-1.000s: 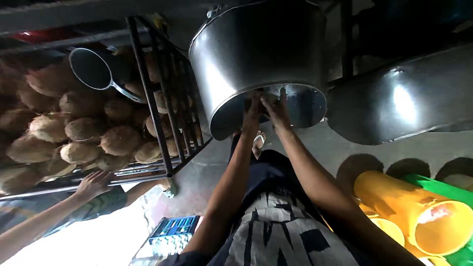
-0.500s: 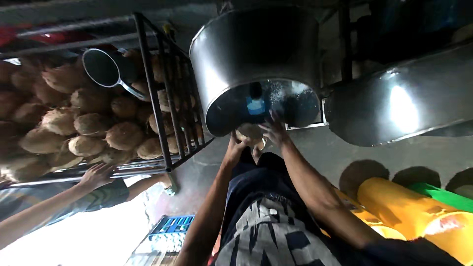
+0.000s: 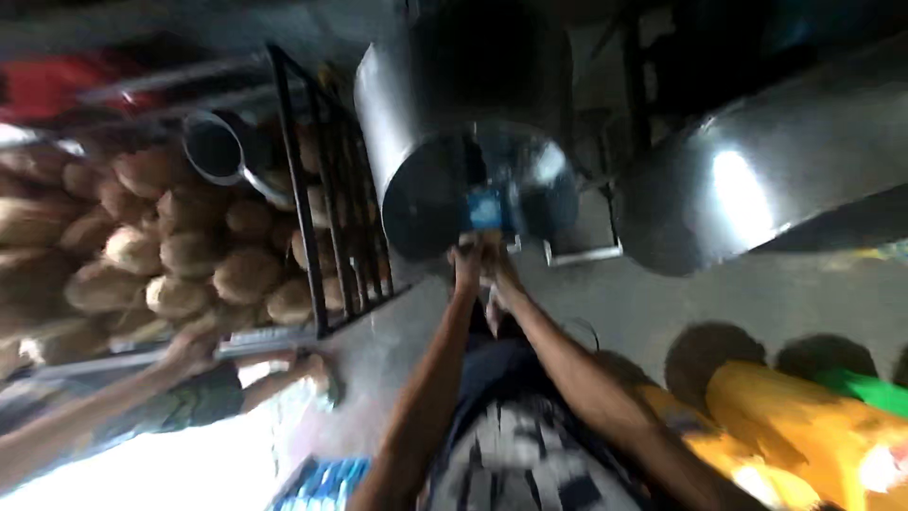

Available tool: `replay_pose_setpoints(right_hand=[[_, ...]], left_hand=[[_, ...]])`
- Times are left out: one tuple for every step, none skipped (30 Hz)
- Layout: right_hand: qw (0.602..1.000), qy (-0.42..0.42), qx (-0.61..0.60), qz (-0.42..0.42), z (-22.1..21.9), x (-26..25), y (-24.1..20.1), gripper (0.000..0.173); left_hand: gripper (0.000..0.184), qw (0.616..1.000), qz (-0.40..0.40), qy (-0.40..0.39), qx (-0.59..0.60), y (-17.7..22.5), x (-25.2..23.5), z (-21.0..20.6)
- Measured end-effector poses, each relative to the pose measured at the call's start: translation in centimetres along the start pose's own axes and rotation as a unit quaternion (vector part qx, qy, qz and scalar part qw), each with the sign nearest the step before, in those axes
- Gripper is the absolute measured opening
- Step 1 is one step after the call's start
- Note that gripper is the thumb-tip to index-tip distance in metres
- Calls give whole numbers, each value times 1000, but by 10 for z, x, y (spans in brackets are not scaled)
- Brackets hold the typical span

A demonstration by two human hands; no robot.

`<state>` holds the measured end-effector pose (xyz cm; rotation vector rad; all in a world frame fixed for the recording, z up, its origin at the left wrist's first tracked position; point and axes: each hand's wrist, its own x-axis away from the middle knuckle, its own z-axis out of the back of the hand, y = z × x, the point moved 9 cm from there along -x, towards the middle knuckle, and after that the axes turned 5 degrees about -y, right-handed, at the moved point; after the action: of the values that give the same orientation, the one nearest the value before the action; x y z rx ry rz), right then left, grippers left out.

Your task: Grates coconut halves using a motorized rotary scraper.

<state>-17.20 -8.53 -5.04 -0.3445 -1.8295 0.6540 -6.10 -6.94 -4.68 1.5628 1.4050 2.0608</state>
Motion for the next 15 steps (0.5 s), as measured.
replay_pose_setpoints(right_hand=[[999, -12, -26, 22, -4, -18, -26, 50], [998, -27, -52, 15, -4, -12, -29, 49], [996, -39, -80, -25, 1, 23, -3, 48], [992, -53, -101, -48, 4, 55, 14, 48], [990, -71, -117, -34, 0, 70, 1, 50], [988, -73, -134, -12, -2, 89, -11, 54], [985, -71, -156, 13, -2, 112, -21, 59], [979, -75, -181, 48, -4, 135, -36, 63], [970, -88, -212, 81, -7, 154, -57, 68], [960, -101, -236, 113, -13, 171, -83, 72], [948, -117, -256, 151, -20, 186, -113, 72], [933, -141, -264, 202, -28, 199, -152, 69], [915, -167, -257, 261, -37, 212, -195, 64], [895, -182, -239, 330, -43, 227, -238, 59], [871, -179, -217, 402, -45, 241, -281, 55]], left_hand=[[60, 999, -43, -9, 13, 26, -23, -5], [65, 998, -53, -9, 18, 36, -19, -5], [75, 999, -33, -2, 9, 20, 19, 3], [87, 999, -43, -8, -12, 12, 53, 10], [97, 994, -104, -23, -31, 30, 67, 9], [104, 984, -171, -39, -43, 50, 87, 6], [105, 970, -234, -52, -44, 67, 114, 3], [104, 953, -293, -71, -40, 85, 140, -1], [103, 934, -344, -91, -40, 105, 161, -6], [101, 914, -386, -115, -43, 128, 178, -10], [99, 893, -425, -143, -41, 155, 192, -13], [97, 867, -466, -172, -42, 190, 201, -14], [95, 839, -507, -190, -42, 231, 210, -11], [90, 814, -548, -188, -43, 275, 219, 0], [82, 789, -591, -160, -48, 321, 228, 17]])
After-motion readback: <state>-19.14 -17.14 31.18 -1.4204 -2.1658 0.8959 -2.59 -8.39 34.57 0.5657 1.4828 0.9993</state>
